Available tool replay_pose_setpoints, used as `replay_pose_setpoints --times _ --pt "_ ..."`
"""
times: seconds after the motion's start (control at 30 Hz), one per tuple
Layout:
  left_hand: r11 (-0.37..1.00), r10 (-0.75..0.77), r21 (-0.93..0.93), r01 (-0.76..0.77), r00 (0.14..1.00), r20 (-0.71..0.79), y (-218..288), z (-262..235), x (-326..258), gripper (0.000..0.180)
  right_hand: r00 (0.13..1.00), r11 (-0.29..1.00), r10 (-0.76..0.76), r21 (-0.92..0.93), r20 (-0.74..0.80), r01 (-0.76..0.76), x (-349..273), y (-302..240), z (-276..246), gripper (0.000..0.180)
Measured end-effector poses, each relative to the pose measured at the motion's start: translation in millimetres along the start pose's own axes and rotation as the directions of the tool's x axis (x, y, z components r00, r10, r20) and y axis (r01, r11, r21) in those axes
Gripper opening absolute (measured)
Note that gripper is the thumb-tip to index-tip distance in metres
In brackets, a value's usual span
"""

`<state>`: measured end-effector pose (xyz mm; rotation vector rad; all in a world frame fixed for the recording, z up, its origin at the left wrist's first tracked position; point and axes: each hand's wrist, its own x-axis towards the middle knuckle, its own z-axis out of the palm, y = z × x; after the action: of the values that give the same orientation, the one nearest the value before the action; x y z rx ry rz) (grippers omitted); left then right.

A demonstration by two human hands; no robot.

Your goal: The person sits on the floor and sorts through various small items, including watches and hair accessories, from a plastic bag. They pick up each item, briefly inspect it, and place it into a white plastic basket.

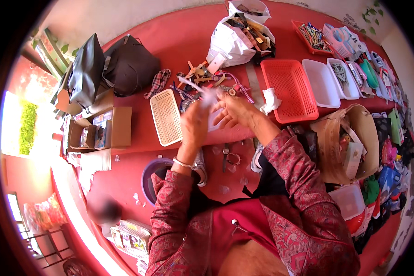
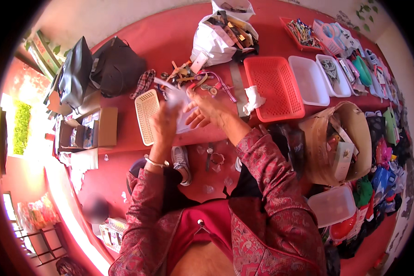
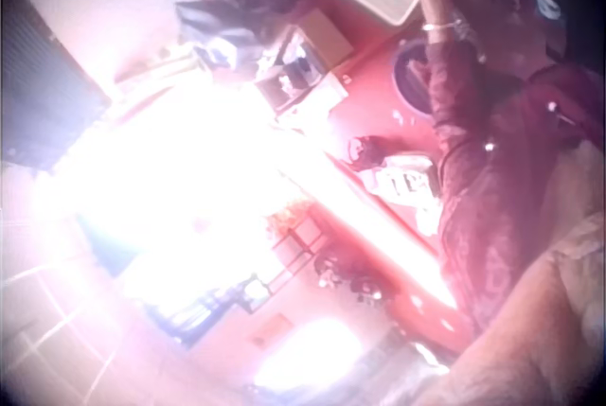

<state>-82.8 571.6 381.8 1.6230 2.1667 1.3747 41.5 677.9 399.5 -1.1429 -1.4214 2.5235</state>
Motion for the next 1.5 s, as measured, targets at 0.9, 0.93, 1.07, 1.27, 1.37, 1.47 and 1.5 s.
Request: replay_pose_setpoints --times 0.9,0.93,1.07,1.27,1.37,1.47,1.5 --pt "0.603 -0.413 -0.764 0.228 0.909 -0.055 -10 -35 1 0.027 0.802 0.897 -0.271 0.162 -0.532 0.411 9 -22 -8 0.078" --pt "0.574 -0.489 -0.783 0.240 0.868 -0.092 -13 -36 3 0.032 0.803 0.919 -0.322 0.039 -0.501 0.393 10 -20 -7 0.076" --pt "0.407 -0.694 -0.843 0.352 0.719 -0.035 -25 -50 12 0.069 0.829 0.897 -0.442 -0.145 -0.342 0.419 11 -18 0 0.062" --pt "0.466 -0.615 -0.711 0.526 0.770 0.167 -15 -56 11 0.077 0.899 0.822 -0.424 0.367 -0.112 0.434 -11 -19 18 0.042" --pt "0.116 -0.391 -0.773 0.624 0.744 0.542 -28 -37 13 0.051 0.836 0.861 -0.494 0.003 -0.239 0.509 -13 -16 28 0.050" --pt "0.521 -0.451 -0.680 0.515 0.843 0.293 -34 -14 3 0.029 0.715 0.702 -0.678 -0.438 -0.170 0.562 3 -10 23 0.044" --pt "0.532 -0.435 -0.721 0.445 0.874 0.218 -58 -4 2 0.025 0.695 0.676 -0.708 -0.406 -0.125 0.615 16 -3 18 0.040"
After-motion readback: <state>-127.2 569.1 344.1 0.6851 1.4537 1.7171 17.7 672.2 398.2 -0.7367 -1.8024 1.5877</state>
